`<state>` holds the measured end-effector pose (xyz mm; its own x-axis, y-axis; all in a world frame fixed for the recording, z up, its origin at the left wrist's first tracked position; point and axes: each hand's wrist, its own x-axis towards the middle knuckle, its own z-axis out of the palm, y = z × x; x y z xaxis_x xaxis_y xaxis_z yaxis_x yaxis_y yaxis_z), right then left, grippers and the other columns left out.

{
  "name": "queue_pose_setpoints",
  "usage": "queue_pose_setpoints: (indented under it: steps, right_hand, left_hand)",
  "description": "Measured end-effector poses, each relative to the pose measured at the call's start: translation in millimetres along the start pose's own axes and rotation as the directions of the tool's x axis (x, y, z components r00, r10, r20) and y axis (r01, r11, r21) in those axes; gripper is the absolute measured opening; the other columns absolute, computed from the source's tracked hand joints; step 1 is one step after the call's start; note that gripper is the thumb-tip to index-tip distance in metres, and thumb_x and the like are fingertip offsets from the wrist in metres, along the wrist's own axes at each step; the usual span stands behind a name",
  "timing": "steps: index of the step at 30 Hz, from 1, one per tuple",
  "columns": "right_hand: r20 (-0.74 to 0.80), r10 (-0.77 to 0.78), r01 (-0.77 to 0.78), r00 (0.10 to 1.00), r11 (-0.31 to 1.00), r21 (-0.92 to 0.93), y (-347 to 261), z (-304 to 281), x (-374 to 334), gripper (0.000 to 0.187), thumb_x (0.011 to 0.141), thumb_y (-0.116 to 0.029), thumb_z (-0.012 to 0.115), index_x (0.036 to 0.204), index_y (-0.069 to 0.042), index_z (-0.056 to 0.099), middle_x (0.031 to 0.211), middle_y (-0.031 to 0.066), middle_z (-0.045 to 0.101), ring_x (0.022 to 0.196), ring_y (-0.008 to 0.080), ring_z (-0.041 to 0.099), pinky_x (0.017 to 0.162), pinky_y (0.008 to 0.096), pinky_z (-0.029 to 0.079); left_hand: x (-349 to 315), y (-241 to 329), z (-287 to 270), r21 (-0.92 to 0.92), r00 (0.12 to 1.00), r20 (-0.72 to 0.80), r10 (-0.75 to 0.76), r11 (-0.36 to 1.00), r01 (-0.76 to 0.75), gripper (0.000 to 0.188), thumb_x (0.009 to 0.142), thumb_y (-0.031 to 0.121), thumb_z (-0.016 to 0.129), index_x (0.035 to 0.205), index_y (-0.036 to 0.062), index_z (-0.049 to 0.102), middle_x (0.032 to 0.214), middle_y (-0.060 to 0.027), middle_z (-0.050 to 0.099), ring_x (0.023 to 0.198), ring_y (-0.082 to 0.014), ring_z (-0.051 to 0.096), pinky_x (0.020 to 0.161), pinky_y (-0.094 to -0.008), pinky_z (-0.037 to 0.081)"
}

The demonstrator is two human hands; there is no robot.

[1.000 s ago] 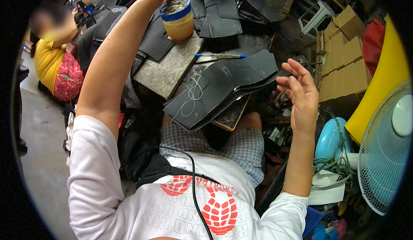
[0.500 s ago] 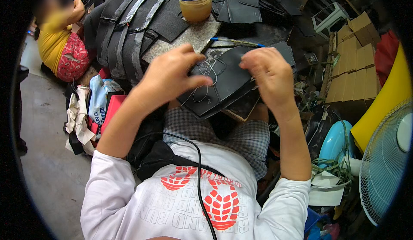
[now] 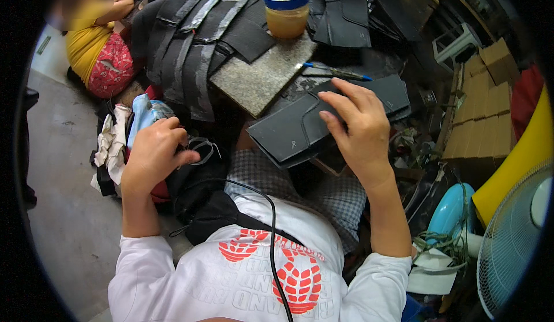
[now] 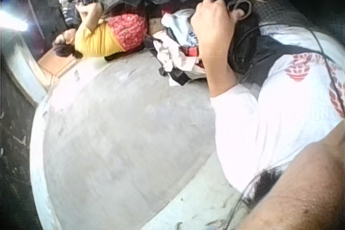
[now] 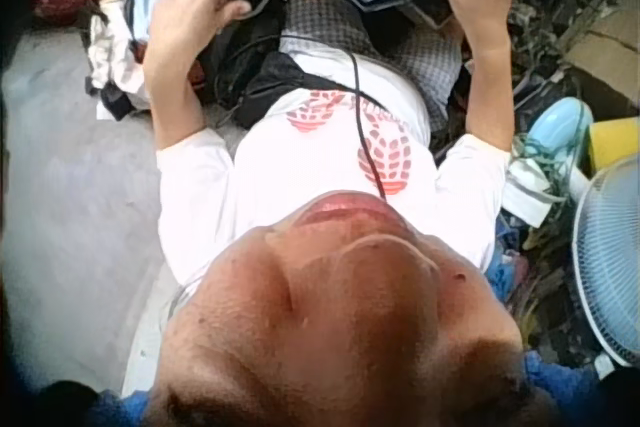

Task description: The person repeatedly picks up black leather pieces from a pile, turns them over to inspect edges and surfaces, and places them back. A red leather piece is also briefly handled and inspected. The person uses a pen to mark or point at details on some pieces.

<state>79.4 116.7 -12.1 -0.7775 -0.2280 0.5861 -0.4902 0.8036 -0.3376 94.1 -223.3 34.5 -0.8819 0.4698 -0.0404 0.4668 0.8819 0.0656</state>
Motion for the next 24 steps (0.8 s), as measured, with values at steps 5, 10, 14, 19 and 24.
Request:
queue_pose_setpoints:
  steps: [5, 10, 14, 19, 24]
  right_hand:
    - [0.036, -0.084, 0.078, 0.996, 0.986, 0.150, -10.1, -0.2, 31.4, 0.023, 0.080, -0.009, 0.073, 0.103, -0.007, 0.071, 0.107, 0.0103, 0.069, 0.101, 0.0290, 0.063, 0.086, 0.0379, 0.052]
    - [0.251, -0.223, 0.171, 0.942, 0.962, 0.211, -32.4, 25.4, 57.2, 0.018, 0.083, -0.006, 0.071, 0.101, -0.005, 0.070, 0.094, 0.0092, 0.070, 0.091, 0.0241, 0.066, 0.081, 0.0347, 0.052]
    - [0.375, -0.147, 0.058, 0.915, 0.970, 0.236, -51.5, 56.2, 80.2, 0.018, 0.087, -0.018, 0.070, 0.103, -0.008, 0.070, 0.094, 0.0101, 0.070, 0.092, 0.0231, 0.067, 0.077, 0.0348, 0.053]
    - [0.377, -0.113, 0.055, 0.919, 0.985, 0.161, -81.4, 116.2, 115.1, 0.036, 0.085, -0.028, 0.073, 0.114, -0.011, 0.062, 0.100, 0.0106, 0.070, 0.093, 0.0252, 0.069, 0.074, 0.0370, 0.055]
    - [0.410, -0.063, 0.089, 0.910, 0.995, -0.046, -107.1, 156.2, 129.0, 0.046, 0.080, -0.023, 0.076, 0.115, -0.014, 0.048, 0.096, 0.0148, 0.069, 0.094, 0.0351, 0.068, 0.077, 0.0453, 0.053]
  left_hand:
    - [13.2, -3.2, 6.3, -0.049, 0.946, -0.322, 0.044, 0.997, -0.063, 0.045, 0.070, 0.030, 0.081, 0.102, 0.0020, 0.064, 0.108, -0.0114, 0.060, 0.104, -0.0295, 0.058, 0.083, -0.0385, 0.051]
    - [75.7, -26.0, 22.1, -0.040, 0.873, -0.486, -0.046, 0.999, 0.031, 0.029, 0.078, 0.023, 0.076, 0.097, 0.0038, 0.067, 0.100, -0.0112, 0.061, 0.100, -0.0295, 0.059, 0.080, -0.0394, 0.053]
    - [125.5, -67.0, 31.0, -0.027, 0.738, -0.652, -0.173, 0.978, 0.206, 0.021, 0.083, 0.017, 0.070, 0.101, 0.0070, 0.069, 0.105, -0.0112, 0.063, 0.102, -0.0296, 0.059, 0.083, -0.0404, 0.054]
    - [164.5, -104.9, 51.4, -0.063, 0.725, -0.637, -0.262, 0.955, 0.290, 0.030, 0.084, 0.021, 0.069, 0.112, 0.0114, 0.068, 0.115, -0.0097, 0.064, 0.110, -0.0306, 0.058, 0.091, -0.0437, 0.051]
    - [179.9, -116.2, 56.5, -0.219, 0.805, -0.459, -0.375, 0.926, 0.307, 0.031, 0.086, 0.028, 0.067, 0.114, 0.0146, 0.069, 0.115, -0.0077, 0.067, 0.111, -0.0324, 0.058, 0.096, -0.0445, 0.047]
